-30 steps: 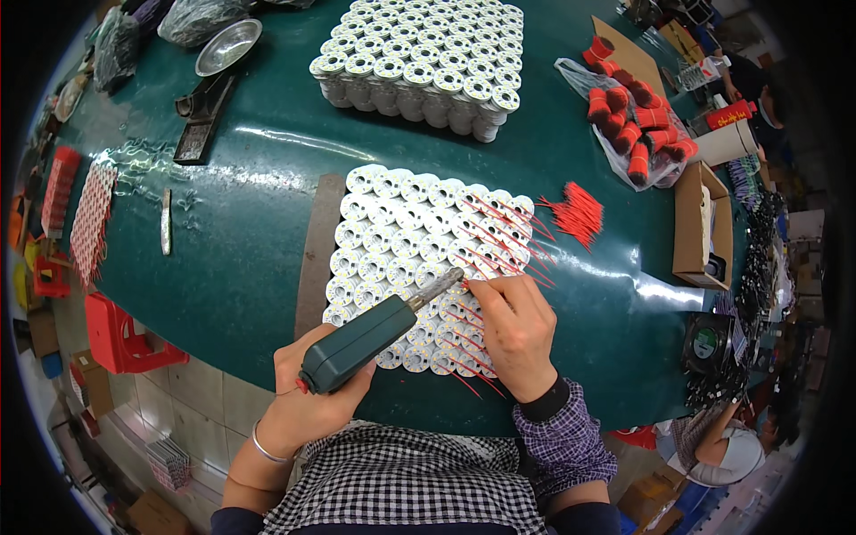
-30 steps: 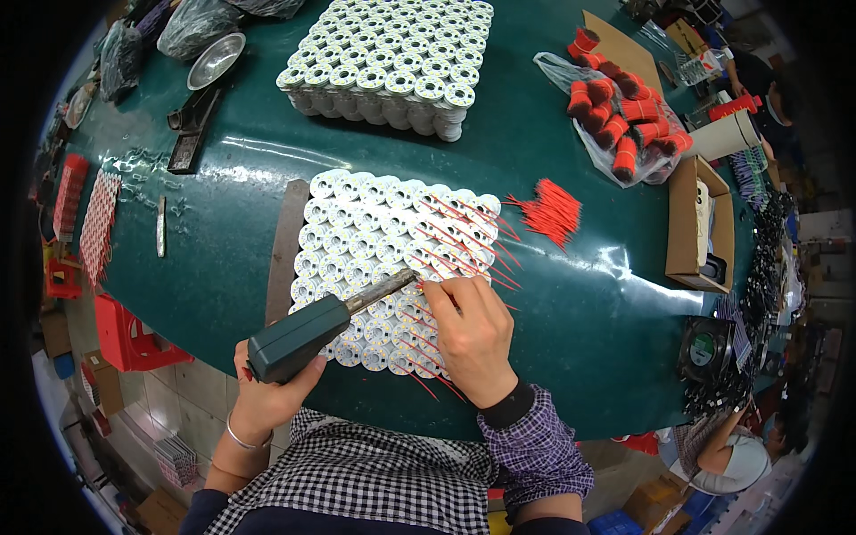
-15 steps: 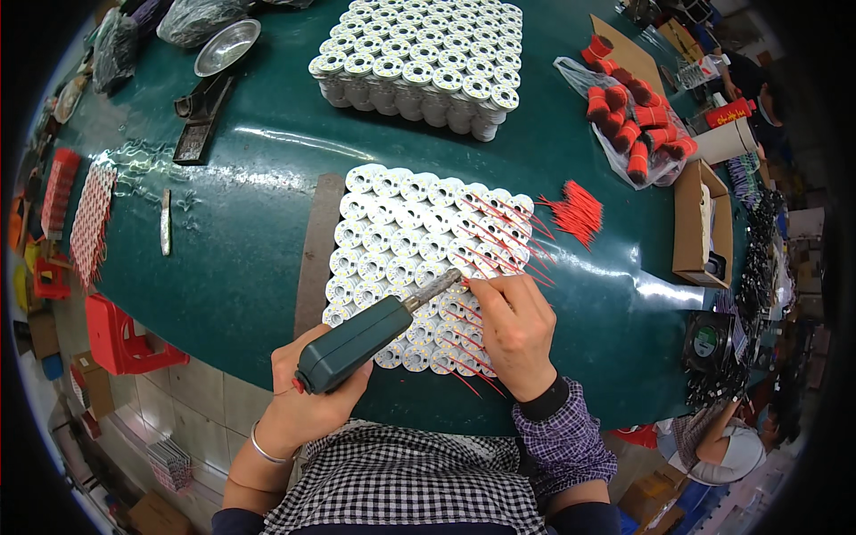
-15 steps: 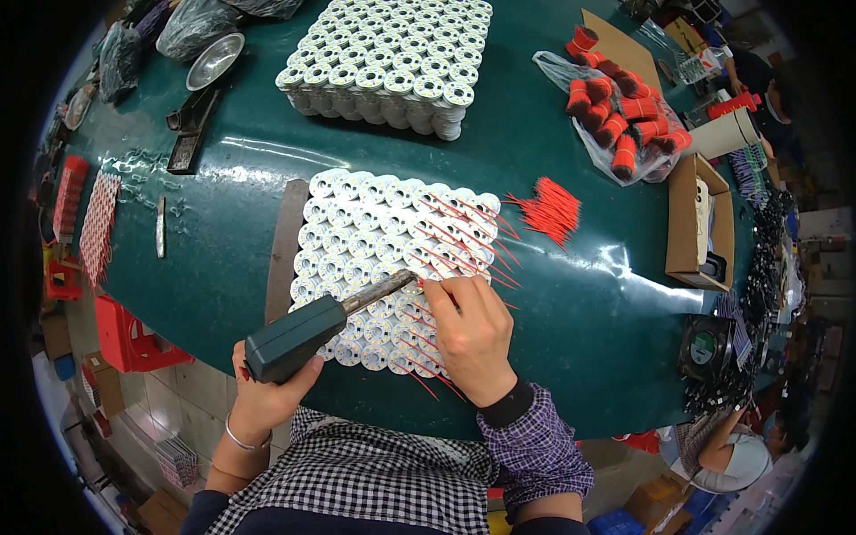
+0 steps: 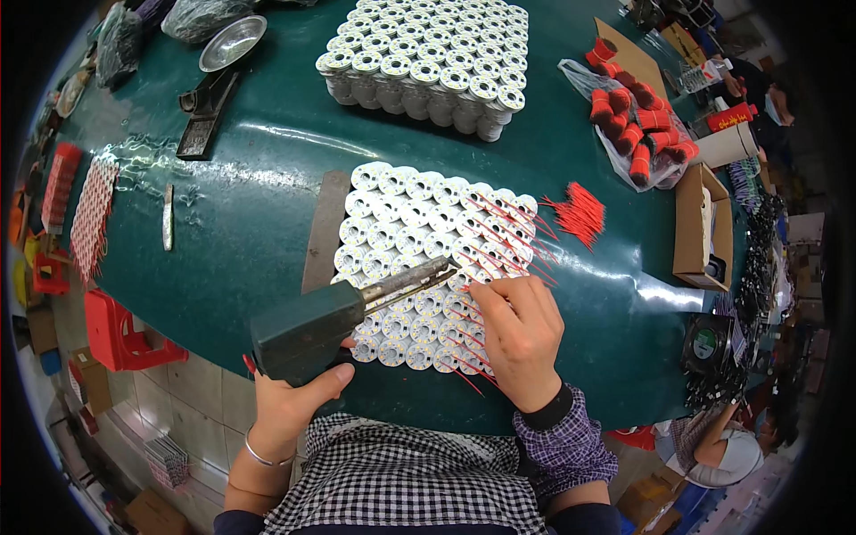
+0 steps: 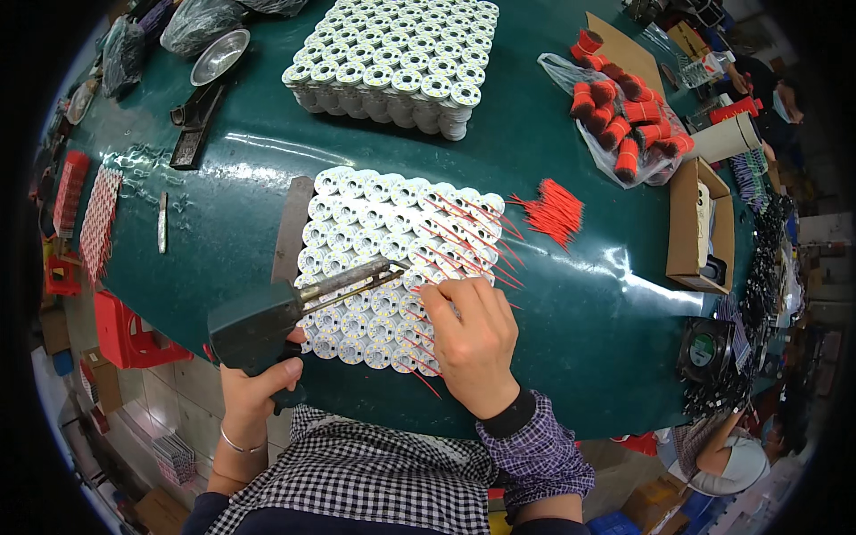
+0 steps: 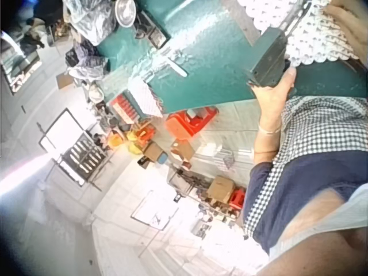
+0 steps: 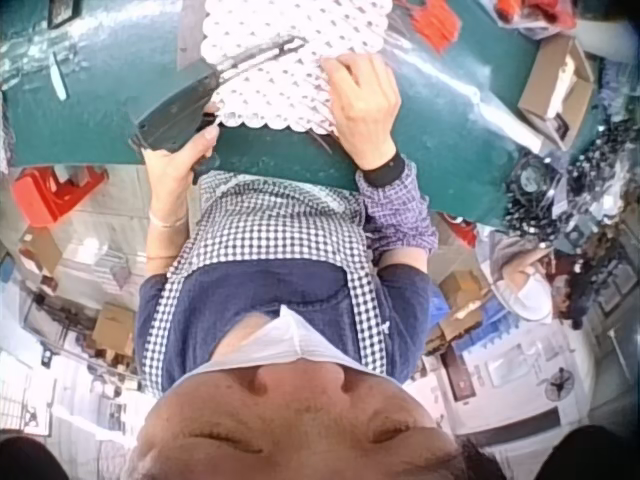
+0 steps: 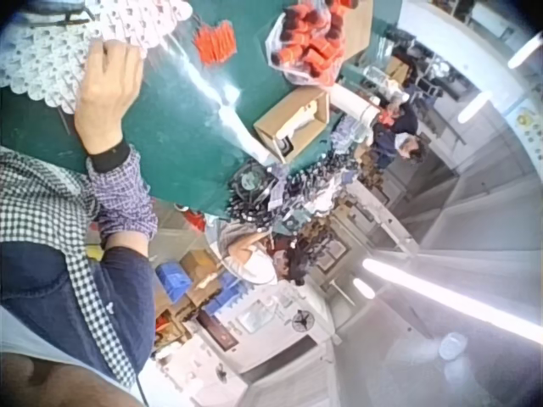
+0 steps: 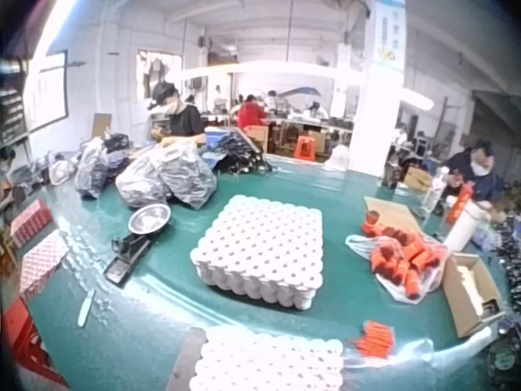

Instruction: The person holds a soldering gun and solders red wires one by one onto an array of circular LED circuit boards on the workbench.

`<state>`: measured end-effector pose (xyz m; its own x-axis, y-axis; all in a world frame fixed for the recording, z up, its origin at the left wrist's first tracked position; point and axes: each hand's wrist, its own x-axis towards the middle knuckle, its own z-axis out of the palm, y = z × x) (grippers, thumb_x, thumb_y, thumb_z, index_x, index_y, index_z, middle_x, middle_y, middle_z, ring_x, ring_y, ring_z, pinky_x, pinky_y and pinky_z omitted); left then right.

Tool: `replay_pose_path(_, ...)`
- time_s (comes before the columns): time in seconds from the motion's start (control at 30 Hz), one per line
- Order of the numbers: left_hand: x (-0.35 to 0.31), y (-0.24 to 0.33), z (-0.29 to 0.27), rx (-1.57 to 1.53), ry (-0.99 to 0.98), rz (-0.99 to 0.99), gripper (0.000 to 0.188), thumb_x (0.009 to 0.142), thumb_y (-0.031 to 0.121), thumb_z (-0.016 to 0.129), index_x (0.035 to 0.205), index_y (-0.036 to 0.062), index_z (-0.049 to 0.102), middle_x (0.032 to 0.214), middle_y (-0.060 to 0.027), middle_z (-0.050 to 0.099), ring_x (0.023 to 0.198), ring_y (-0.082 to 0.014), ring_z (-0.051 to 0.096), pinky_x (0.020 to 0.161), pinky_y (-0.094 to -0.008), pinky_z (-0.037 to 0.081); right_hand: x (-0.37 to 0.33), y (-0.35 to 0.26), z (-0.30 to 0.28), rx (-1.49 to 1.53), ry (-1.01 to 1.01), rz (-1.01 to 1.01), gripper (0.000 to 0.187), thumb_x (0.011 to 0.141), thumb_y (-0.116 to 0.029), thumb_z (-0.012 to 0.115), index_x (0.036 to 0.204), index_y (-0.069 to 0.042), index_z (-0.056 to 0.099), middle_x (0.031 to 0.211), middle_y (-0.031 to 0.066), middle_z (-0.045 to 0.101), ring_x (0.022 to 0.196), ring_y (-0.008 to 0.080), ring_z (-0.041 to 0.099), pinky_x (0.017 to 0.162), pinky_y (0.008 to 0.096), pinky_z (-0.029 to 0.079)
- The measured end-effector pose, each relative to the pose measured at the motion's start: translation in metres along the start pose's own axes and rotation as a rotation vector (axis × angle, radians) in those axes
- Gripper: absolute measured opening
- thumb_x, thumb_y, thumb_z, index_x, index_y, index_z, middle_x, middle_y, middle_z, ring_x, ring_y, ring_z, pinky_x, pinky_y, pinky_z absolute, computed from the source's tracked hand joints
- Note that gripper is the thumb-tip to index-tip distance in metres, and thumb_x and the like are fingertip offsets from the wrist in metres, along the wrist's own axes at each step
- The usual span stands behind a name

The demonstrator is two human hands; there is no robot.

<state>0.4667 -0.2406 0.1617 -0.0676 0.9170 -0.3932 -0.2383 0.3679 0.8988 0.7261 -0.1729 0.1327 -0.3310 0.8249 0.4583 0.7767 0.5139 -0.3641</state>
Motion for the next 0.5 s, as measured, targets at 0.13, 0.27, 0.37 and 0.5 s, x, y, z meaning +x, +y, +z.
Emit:
replay_pose_path(0.13, -0.003, -0.013, 0.002, 0.222, 0.049, 0.161, 0.03, 0.079, 0.0, 0.081, 0.108, -0.0014, 0.072, 0.1, -0.0072, 0.075, 0.084, -0.014, 0.07, 0.078, -0.0273, 0.055, -0.003, 0.001, 0.008, 0.059, -0.017, 0.017, 0.023, 0.074, 0.002, 0.069, 0.097, -0.002, 0.071, 0.087, 0.0057, 0.063, 0.076, 0.0217, 0.06, 0.066, 0.0348, 0.048)
replay_pose_path(0.27, -0.002, -0.012, 0.003, 0.325, 0.013, 0.188, 0.024, 0.079, 0.002, 0.08, 0.102, -0.0017, 0.073, 0.091, -0.0068, 0.075, 0.077, -0.0105, 0.067, 0.068, -0.0252, 0.052, -0.006, 0.003, 0.011, 0.055, -0.025, 0.028, 0.023, 0.074, 0.002, 0.068, 0.097, -0.003, 0.071, 0.085, 0.0056, 0.062, 0.076, 0.0217, 0.06, 0.066, 0.0348, 0.048)
replay_pose_path(0.37, -0.002, -0.013, 0.004, 0.426, -0.013, 0.261, 0.02, 0.08, 0.002, 0.078, 0.099, -0.0017, 0.073, 0.086, -0.0062, 0.072, 0.072, -0.0091, 0.064, 0.063, -0.0246, 0.049, -0.006, 0.004, 0.012, 0.055, -0.031, 0.022, 0.024, 0.074, 0.002, 0.068, 0.097, -0.003, 0.071, 0.085, 0.0053, 0.062, 0.075, 0.0215, 0.06, 0.065, 0.0347, 0.047)
replay_pose_path(0.5, 0.003, -0.009, 0.008, 0.407, -0.044, 0.28, 0.018, 0.081, 0.002, 0.077, 0.097, -0.0022, 0.073, 0.083, -0.005, 0.07, 0.069, -0.0088, 0.062, 0.061, -0.0238, 0.048, -0.006, 0.003, 0.012, 0.055, -0.038, 0.024, 0.024, 0.074, 0.002, 0.068, 0.097, -0.003, 0.071, 0.085, 0.0049, 0.062, 0.076, 0.0213, 0.06, 0.065, 0.0347, 0.047)
